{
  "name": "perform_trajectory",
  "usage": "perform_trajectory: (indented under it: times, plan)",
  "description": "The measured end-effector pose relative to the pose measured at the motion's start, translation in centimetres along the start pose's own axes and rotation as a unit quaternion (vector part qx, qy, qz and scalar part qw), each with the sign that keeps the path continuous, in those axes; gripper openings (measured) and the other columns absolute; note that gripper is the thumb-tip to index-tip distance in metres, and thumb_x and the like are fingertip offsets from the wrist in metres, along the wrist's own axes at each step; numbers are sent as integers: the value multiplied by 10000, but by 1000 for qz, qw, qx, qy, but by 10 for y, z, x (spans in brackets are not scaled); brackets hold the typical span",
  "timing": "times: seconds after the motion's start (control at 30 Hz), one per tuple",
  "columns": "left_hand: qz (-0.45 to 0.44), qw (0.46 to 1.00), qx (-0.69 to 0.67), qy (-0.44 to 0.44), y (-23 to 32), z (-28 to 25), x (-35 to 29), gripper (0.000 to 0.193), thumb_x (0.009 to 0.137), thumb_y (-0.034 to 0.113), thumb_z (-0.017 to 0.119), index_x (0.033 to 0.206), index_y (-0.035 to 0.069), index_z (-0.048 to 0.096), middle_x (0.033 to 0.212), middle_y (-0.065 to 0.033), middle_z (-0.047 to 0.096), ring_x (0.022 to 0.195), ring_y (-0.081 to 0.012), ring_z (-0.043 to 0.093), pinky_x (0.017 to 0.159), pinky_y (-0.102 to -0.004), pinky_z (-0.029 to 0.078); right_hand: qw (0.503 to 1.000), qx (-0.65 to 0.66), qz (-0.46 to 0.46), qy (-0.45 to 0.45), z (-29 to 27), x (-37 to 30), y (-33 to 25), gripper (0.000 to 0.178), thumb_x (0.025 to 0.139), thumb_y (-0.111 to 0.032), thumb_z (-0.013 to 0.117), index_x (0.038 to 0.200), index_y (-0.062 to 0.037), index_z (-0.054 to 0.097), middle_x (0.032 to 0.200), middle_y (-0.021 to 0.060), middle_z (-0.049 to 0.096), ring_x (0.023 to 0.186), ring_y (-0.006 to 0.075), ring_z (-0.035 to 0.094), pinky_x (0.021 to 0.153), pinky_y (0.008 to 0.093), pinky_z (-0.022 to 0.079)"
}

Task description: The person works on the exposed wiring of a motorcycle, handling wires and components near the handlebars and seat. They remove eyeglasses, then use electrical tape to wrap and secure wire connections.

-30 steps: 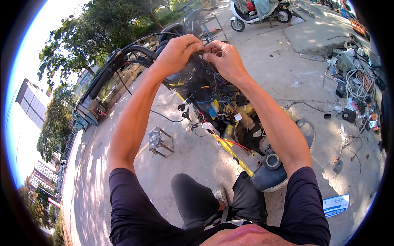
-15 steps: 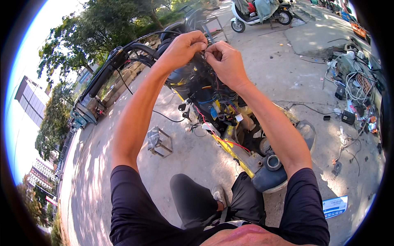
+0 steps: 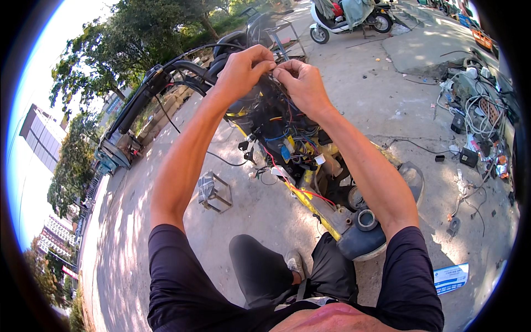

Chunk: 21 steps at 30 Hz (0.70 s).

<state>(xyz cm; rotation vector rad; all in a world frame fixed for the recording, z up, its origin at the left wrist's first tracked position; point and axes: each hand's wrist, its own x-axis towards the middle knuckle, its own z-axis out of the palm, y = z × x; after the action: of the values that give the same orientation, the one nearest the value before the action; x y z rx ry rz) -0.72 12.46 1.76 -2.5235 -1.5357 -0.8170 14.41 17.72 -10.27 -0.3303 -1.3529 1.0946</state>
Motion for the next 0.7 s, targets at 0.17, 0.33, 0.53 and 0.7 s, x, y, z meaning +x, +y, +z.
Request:
perform_trajectory:
  times: [0.17,0.33,0.53,0.7]
  plan:
    - [20,999,25,-24,-6,-3,-5,198,1037,94,670,1167,-29,754,1099,-86,793,966,-162,698,908,-354,551,997,75,21,-2,2,2,3,265,1023,-189,712,1083,65,757,902,57,758,789,93,648,696,284,519]
    - [105,994,29,-18,-8,-2,0,207,1016,86,687,1153,-45,769,1279,-132,757,1096,-203,709,964,-370,544,994,101,35,-11,-3,5,7,233,1023,-175,710,1067,51,748,861,27,730,763,82,629,673,278,509]
    - [64,996,42,-36,-5,-2,4,183,1001,73,697,1105,-54,776,1352,-112,714,1119,-215,694,997,-355,529,993,-105,-49,23,-2,0,-7,200,931,-144,737,1016,36,710,836,102,743,758,179,719,699,345,556]
    - [-11,997,-43,-56,-6,-2,5,187,1002,77,696,1087,-72,770,1357,-99,694,1162,-203,666,1030,-346,504,979,-193,-31,62,-1,-7,-23,197,897,-119,724,999,46,694,856,176,753,806,323,763,757,414,580]
